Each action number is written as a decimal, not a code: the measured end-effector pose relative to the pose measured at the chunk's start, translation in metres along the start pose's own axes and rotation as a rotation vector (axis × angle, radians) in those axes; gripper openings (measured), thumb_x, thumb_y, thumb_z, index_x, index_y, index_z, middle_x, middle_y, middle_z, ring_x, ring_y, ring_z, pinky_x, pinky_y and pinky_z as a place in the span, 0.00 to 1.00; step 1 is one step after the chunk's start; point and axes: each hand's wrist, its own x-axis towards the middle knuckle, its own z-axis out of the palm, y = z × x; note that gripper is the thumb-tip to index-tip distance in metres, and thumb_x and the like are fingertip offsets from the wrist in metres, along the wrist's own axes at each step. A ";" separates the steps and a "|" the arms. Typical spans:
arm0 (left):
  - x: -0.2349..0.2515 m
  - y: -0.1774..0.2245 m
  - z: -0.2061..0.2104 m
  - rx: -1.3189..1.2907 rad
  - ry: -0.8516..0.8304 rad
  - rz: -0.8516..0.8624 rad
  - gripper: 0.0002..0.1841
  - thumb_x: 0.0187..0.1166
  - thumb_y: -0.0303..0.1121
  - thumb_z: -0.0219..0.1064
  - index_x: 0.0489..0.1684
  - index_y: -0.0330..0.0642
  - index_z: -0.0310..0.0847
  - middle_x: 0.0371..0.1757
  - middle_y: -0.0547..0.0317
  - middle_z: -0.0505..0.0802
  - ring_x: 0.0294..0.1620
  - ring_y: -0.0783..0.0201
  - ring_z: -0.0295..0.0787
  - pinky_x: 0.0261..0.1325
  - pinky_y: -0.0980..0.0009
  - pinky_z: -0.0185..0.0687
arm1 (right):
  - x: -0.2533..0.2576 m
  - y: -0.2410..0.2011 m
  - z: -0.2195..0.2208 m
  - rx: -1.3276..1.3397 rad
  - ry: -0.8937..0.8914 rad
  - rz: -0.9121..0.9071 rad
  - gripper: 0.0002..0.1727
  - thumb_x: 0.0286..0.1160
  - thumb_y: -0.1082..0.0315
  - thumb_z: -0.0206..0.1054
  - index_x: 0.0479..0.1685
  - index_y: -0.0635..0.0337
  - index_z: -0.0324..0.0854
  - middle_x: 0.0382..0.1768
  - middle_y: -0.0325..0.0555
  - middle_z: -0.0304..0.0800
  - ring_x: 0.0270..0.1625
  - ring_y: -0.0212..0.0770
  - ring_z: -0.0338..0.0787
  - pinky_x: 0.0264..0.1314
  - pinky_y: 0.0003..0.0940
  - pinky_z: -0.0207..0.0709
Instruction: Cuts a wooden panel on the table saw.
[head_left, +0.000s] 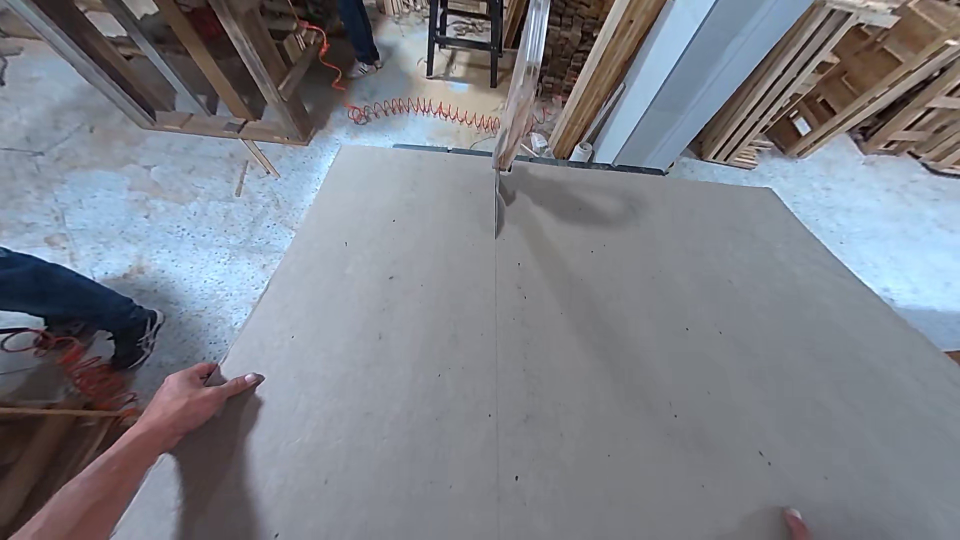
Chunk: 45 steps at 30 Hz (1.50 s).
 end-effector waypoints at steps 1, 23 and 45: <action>0.001 0.003 0.000 0.001 0.003 0.002 0.21 0.76 0.37 0.77 0.55 0.27 0.82 0.47 0.28 0.89 0.51 0.33 0.86 0.57 0.31 0.76 | 0.001 0.000 0.003 -0.013 0.001 -0.009 0.18 0.83 0.68 0.62 0.63 0.72 0.72 0.44 0.42 0.82 0.46 0.23 0.86 0.54 0.23 0.83; 0.071 0.056 -0.005 0.068 0.026 0.030 0.24 0.77 0.42 0.77 0.55 0.26 0.82 0.50 0.24 0.88 0.55 0.29 0.84 0.60 0.27 0.73 | 0.014 -0.012 0.090 0.072 -0.003 -0.007 0.23 0.82 0.68 0.63 0.74 0.66 0.68 0.56 0.49 0.83 0.52 0.34 0.87 0.56 0.36 0.85; 0.124 0.099 0.005 0.032 0.036 0.025 0.23 0.79 0.41 0.75 0.55 0.24 0.82 0.50 0.23 0.87 0.55 0.29 0.84 0.60 0.27 0.72 | 0.042 -0.014 0.168 0.072 -0.019 -0.025 0.22 0.81 0.69 0.63 0.71 0.68 0.70 0.54 0.50 0.83 0.50 0.35 0.88 0.56 0.37 0.85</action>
